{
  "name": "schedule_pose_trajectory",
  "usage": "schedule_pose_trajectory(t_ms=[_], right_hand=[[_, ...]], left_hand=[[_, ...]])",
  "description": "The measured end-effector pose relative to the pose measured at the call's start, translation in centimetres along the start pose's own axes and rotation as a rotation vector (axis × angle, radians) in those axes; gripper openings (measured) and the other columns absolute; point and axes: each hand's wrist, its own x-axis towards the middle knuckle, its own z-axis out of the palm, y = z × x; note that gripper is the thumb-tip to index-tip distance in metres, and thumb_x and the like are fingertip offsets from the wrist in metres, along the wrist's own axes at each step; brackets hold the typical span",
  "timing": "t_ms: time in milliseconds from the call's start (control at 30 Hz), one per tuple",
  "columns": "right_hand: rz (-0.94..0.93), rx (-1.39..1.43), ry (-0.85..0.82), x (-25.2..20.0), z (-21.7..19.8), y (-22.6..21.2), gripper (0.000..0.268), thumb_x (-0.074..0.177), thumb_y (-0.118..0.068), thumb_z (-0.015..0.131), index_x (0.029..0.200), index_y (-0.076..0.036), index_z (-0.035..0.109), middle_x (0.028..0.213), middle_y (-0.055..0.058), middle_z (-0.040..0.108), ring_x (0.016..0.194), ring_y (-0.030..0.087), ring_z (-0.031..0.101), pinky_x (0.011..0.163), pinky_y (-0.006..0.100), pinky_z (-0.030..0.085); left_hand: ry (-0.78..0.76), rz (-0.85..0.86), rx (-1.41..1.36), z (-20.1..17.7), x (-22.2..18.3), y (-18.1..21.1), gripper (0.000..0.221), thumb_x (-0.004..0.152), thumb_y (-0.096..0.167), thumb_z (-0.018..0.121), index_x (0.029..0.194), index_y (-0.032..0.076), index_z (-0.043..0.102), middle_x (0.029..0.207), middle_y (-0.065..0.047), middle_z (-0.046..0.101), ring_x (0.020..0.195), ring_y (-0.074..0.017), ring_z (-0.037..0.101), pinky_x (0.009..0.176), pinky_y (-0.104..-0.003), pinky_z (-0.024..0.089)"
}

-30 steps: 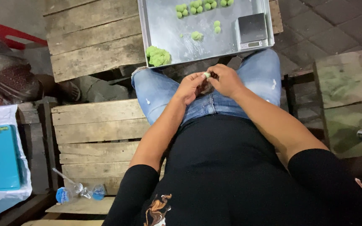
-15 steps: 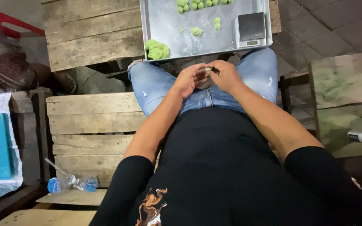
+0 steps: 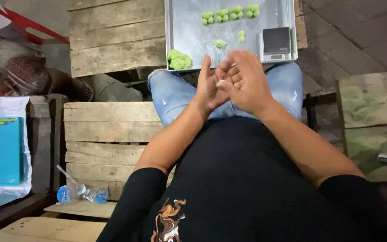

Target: Shaping small pieces of green dough into balls by rolling them between the palms and arranging them on a metal tray.

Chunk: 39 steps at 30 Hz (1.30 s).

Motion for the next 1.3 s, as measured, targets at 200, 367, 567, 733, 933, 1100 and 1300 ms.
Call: schedule_pose_trajectory(t_ms=[200,367,567,733,933,1100,1300], right_hand=[[0.105,-0.229,-0.248,0.9,2.1,-2.2,0.099,0.096,-0.081,0.015,0.167,-0.012,0.018,0.174,0.014,0.018,0.163,0.037,0.003,0.130,0.063,-0.004],[0.011,-0.264,-0.168,-2.4,4.1,-1.2,0.111,0.092,-0.090,0.027,0.164,-0.005,0.027,0.167,0.022,0.029,0.156,0.044,0.006,0.122,0.061,-0.007],[0.050,-0.029,0.133,-3.3,3.4,5.6,0.058,0.094,-0.035,0.079,0.136,0.002,0.063,0.131,0.019,0.062,0.130,0.042,0.053,0.121,0.053,0.027],[0.472,-0.094,0.026,-10.9,0.8,10.6,0.026,0.098,-0.030,0.077,0.118,-0.014,0.072,0.115,0.003,0.067,0.115,0.026,0.063,0.106,0.042,0.045],[0.792,-0.007,-0.018,-14.5,1.3,12.3,0.009,0.101,-0.025,0.075,0.111,-0.023,0.074,0.092,-0.005,0.070,0.082,0.014,0.068,0.071,0.030,0.054],[0.815,0.057,-0.072,-12.2,0.8,10.5,0.009,0.101,-0.014,0.072,0.109,-0.012,0.073,0.091,0.009,0.071,0.082,0.022,0.068,0.072,0.035,0.055],[0.849,0.089,-0.095,-11.8,0.6,10.0,0.009,0.100,-0.012,0.071,0.108,-0.011,0.073,0.089,0.007,0.071,0.082,0.019,0.068,0.071,0.032,0.055]], left_hand=[[-0.082,-0.037,0.011,2.0,-1.1,-0.5,0.089,0.102,0.077,0.036,0.152,0.005,0.046,0.150,-0.021,0.051,0.139,-0.0381,0.051,0.118,-0.054,0.040],[0.337,0.007,0.135,3.7,-3.3,-0.6,0.087,0.096,0.078,0.047,0.153,0.013,0.047,0.151,-0.020,0.049,0.134,-0.0413,0.052,0.116,-0.058,0.039],[0.474,0.005,0.086,-16.0,-0.1,-2.0,0.059,0.099,0.058,0.053,0.118,0.005,0.072,0.108,-0.017,0.073,0.094,-0.0336,0.073,0.080,-0.057,0.063],[0.695,0.097,0.293,-18.0,0.2,-2.6,0.035,0.096,0.003,0.060,0.129,-0.005,0.061,0.116,-0.023,0.061,0.106,-0.0336,0.070,0.099,-0.045,0.059],[0.449,0.313,0.820,-10.4,-2.0,-3.2,0.045,0.092,0.003,0.073,0.134,-0.001,0.056,0.104,-0.016,0.068,0.087,-0.0223,0.074,0.077,-0.030,0.066],[0.388,0.366,1.034,-8.7,-2.4,-2.7,0.037,0.087,0.007,0.082,0.122,0.005,0.069,0.104,-0.008,0.072,0.090,-0.0113,0.071,0.075,-0.024,0.064],[0.311,0.407,1.024,-9.0,-2.3,-2.8,0.035,0.095,0.005,0.074,0.129,0.005,0.067,0.122,-0.010,0.071,0.104,-0.0097,0.069,0.089,-0.025,0.061]])
